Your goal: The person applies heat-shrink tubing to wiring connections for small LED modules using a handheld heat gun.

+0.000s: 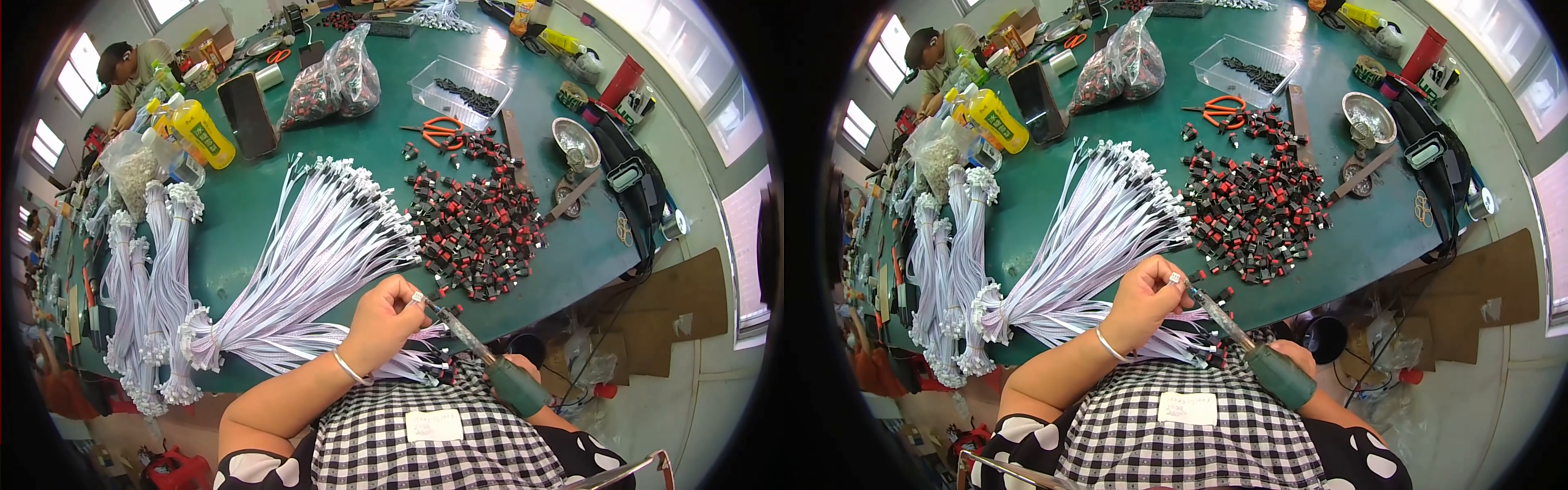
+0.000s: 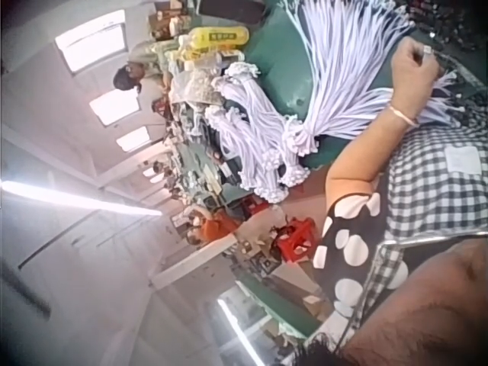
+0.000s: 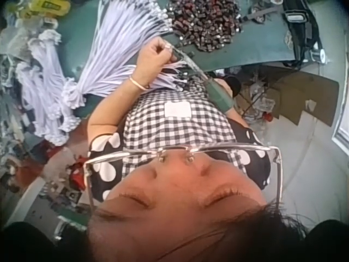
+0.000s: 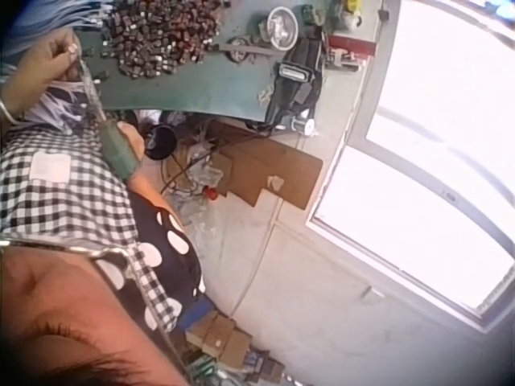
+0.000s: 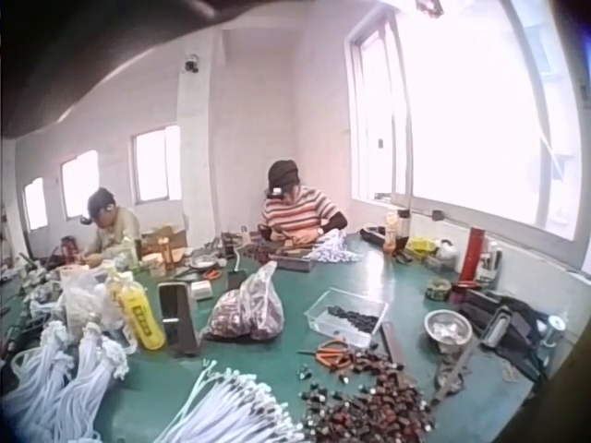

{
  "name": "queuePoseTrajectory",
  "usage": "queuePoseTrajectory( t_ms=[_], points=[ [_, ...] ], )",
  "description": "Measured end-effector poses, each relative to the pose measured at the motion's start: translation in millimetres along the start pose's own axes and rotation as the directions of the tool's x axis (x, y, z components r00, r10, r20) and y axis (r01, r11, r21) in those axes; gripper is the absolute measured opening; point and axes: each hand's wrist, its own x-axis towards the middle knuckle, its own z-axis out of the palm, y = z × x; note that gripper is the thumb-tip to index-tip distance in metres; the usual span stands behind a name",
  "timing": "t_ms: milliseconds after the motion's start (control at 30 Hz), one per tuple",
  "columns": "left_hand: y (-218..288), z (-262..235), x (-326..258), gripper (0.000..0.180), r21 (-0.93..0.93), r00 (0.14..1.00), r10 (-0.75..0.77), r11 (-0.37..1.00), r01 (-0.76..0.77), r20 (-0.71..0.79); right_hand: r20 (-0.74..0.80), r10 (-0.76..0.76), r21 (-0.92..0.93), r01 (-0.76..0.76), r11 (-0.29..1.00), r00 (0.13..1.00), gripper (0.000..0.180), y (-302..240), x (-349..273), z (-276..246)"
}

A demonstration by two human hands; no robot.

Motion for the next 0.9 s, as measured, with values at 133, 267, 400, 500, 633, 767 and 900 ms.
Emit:
queuePoseTrajectory(
  t_ms=[133, 267, 400, 500, 633, 767, 900],
  points=[
    [1.1, -1.6, 0.5, 0.009, 0.023, 0.999, -0.035, 0.999, 0.035, 0.02, 0.011, 0.443, 0.346, -0.419, 0.839, 0.897, 0.051, -34.0, 10.6, 0.4],
    [1.7, -1.5, 0.9, 0.009, 0.041, 0.999, -0.028, 0.999, 0.026, 0.027, -0.001, -0.225, -0.047, 0.224, 0.973, 0.974, 0.05, -26.0, 21.8, -2.8],
    [-0.3, -4.0, 1.0, 0.009, 0.014, 1.0, 0.003, 1.0, -0.003, 0.03, -0.237, -0.02, 0.539, 0.149, 0.829, 0.971, 0.047, -80.3, 47.7, 3.4],
    [3.4, -2.4, -4.8, 0.008, -0.019, 0.999, -0.001, 1.0, 0.002, 0.043, -0.206, 0.187, 0.656, -0.006, 0.755, 0.961, 0.045, -63.3, 54.0, 4.6],
    [8.7, -5.2, -13.5, 0.008, 0.012, 0.994, -0.02, 1.0, 0.018, 0.11, -0.152, 0.184, 0.554, -0.071, 0.829, 0.971, 0.04, -120.2, 116.9, 26.1],
    [8.2, -6.6, -19.5, 0.007, -0.003, 0.973, 0.021, 1.0, -0.021, 0.232, -0.059, 0.123, 0.365, -0.093, 0.926, 0.991, 0.026, -138.3, 139.5, 44.2],
    [7.7, -12.4, -19.5, 0.017, 0.186, 0.974, 0.041, 0.979, -0.084, 0.224, 0.019, 0.27, 0.408, -0.254, 0.877, 0.963, 0.021, -149.3, 142.8, 39.8]
  ],
)
